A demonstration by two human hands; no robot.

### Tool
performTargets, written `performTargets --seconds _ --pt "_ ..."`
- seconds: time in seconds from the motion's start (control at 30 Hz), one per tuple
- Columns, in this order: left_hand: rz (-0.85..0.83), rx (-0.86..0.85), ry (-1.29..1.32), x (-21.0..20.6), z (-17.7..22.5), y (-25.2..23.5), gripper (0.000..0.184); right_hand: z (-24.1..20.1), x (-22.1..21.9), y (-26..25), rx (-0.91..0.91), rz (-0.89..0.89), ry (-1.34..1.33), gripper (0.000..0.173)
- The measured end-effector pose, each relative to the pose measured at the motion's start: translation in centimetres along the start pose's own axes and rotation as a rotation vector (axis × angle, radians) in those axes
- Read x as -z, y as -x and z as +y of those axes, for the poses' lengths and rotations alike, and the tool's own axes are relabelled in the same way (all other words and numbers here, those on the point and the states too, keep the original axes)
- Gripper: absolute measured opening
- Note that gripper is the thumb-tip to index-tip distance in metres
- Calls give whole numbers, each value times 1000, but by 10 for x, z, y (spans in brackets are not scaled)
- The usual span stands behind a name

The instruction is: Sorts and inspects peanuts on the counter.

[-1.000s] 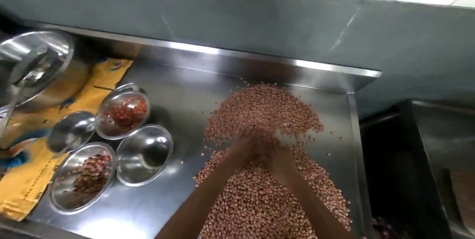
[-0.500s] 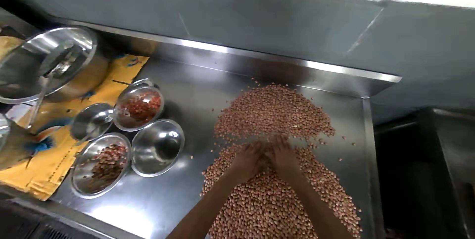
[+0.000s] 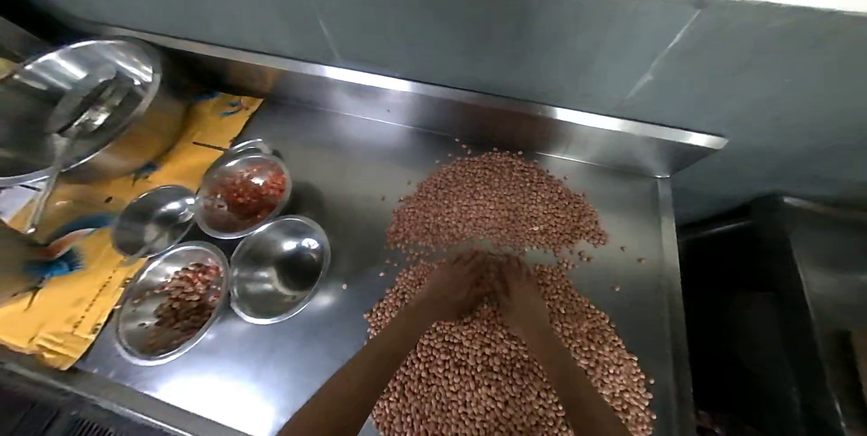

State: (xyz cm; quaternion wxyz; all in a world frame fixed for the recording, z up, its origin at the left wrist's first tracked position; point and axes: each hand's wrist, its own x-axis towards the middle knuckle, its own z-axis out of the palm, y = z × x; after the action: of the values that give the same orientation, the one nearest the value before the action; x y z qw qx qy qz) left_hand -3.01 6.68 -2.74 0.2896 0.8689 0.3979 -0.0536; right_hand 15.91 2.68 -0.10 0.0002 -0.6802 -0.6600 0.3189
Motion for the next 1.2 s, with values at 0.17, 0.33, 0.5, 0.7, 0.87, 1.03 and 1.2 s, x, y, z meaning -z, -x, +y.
performTargets --seconds 0.17,0.33,0.5,0.7,0.87,1.03,1.2 --pt "-80 59 64 12 14 18 61 -18 10 -17 39 178 -51 49" --pt "162 187 116 23 -2 19 48 -9 0 -55 292 114 221 59" --pt "281 147 16 40 -26 6 65 -6 -8 -35 249 38 267 72" --pt "93 146 -47 1 -22 4 77 -11 2 -12 116 -122 138 60" --pt "-26 152 139 9 1 21 71 -28 -2 -28 190 159 83 53" --pt "86 250 270 13 1 37 47 -34 -15 -58 363 93 247 61" --pt "378 346 261 13 -28 42 51 -31 -24 -32 332 -43 278 80"
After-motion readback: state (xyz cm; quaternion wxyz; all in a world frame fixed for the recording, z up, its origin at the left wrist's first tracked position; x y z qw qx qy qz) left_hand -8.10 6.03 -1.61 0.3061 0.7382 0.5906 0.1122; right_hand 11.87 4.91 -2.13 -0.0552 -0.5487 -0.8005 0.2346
